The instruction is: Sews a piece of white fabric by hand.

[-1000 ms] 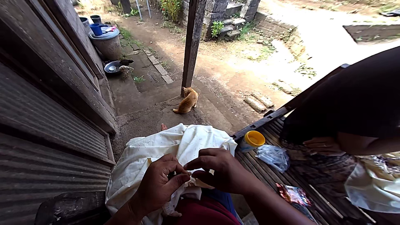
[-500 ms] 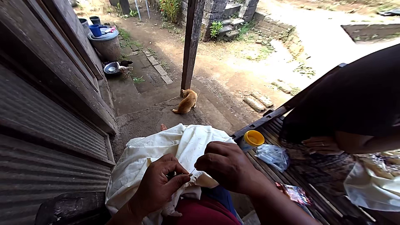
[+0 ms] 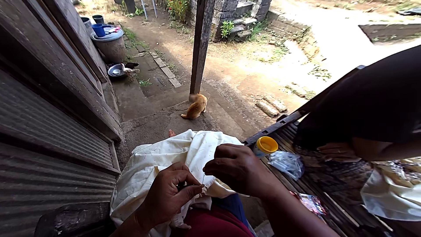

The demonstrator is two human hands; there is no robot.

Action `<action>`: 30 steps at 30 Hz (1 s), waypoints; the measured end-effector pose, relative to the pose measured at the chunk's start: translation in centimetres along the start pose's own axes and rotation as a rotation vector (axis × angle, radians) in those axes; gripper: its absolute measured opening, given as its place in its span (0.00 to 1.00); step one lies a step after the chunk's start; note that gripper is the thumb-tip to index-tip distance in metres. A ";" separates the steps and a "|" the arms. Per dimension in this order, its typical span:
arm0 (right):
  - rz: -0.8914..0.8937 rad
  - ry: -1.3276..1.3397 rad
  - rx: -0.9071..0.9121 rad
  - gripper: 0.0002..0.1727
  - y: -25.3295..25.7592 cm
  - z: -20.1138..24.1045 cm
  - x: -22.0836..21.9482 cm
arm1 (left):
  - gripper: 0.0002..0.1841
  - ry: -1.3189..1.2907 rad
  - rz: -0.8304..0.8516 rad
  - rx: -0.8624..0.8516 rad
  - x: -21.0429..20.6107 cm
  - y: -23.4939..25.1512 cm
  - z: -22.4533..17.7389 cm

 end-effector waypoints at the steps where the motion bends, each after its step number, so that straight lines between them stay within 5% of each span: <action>1: -0.021 0.008 0.021 0.11 0.2 0.3 -0.2 | 0.10 -0.019 0.031 0.008 -0.2 0.0 0.0; 13: -0.014 0.073 -0.108 0.10 -0.7 -0.2 -0.8 | 0.10 -0.006 0.004 0.044 0.2 -0.1 0.1; 20: 0.040 -0.099 -0.118 0.11 -0.5 0.8 -0.1 | 0.09 0.273 -0.135 -0.080 -0.4 -0.2 -0.1; 28: 0.125 0.506 -0.386 0.06 0.3 2.2 0.3 | 0.08 0.312 -0.107 -0.065 -0.7 0.0 0.0; 30: 0.145 0.487 -0.347 0.05 0.2 2.0 0.7 | 0.08 0.289 -0.104 -0.047 -0.6 -0.1 0.1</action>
Point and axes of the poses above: each hand's wrist, its own y-axis towards the middle knuckle, its own x-axis out of the back of the hand, z = x × y, the point moved 1 cm from there along y, towards the middle knuckle, and after that the axes turned 7 degrees about -z, right-handed, at the moved point
